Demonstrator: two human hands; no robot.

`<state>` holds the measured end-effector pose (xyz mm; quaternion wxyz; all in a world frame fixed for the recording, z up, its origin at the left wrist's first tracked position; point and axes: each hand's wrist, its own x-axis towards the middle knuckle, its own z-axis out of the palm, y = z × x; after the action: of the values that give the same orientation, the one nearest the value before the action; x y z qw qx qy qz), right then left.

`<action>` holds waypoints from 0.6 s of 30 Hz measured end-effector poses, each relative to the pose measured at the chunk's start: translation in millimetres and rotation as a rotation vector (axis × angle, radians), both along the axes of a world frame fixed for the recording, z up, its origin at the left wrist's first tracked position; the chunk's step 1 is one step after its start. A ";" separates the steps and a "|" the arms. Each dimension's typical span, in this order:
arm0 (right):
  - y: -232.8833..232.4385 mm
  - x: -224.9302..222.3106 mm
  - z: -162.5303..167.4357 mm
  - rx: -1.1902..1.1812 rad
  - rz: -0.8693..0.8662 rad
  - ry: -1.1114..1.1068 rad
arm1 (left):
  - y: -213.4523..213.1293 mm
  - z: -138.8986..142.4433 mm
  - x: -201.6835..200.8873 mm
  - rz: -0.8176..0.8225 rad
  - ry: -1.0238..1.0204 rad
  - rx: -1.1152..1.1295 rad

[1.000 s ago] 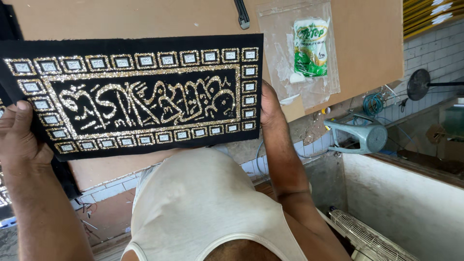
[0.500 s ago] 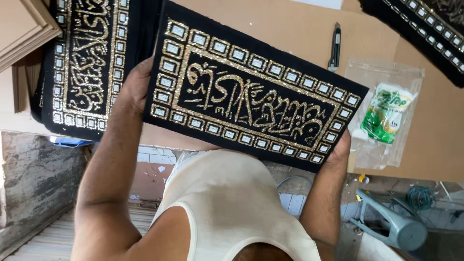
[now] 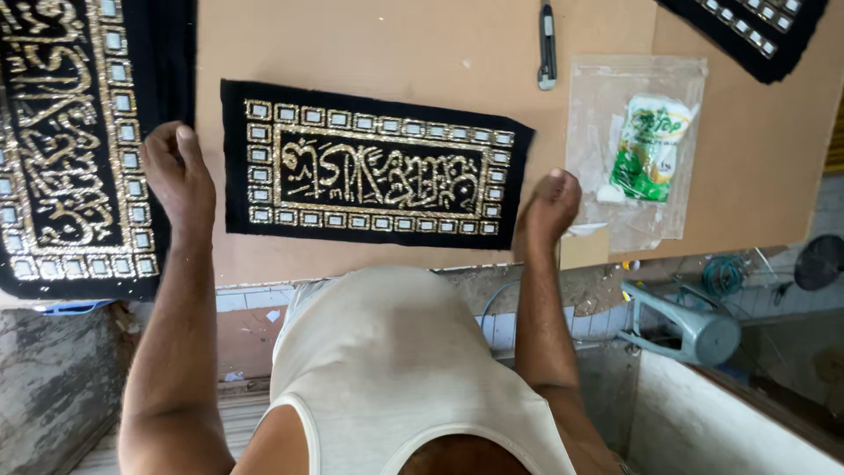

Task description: The person spreads glue on a cardboard sheet using a small block, then places a black rug with gold embroidery on top and presses it down. This cycle repeats for multiple rugs, with each finished piece set aside.

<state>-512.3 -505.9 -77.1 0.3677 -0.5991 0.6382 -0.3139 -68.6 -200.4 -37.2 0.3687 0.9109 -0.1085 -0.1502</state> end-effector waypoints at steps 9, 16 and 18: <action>51.3 52.1 -18.3 -0.403 0.655 0.642 | -27.1 -54.1 -57.1 -0.729 -0.338 0.341; 43.4 44.3 -9.6 -0.315 0.657 0.727 | -30.9 -39.9 -56.5 -0.725 -0.270 0.366; 44.1 52.2 -2.0 -0.325 0.655 0.773 | -35.0 -39.0 -57.9 -0.725 -0.273 0.387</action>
<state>-460.1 -461.8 -79.2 0.0868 -0.8883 0.4497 -0.0340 -126.5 -235.4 -76.2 0.0968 0.8777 -0.4391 -0.1659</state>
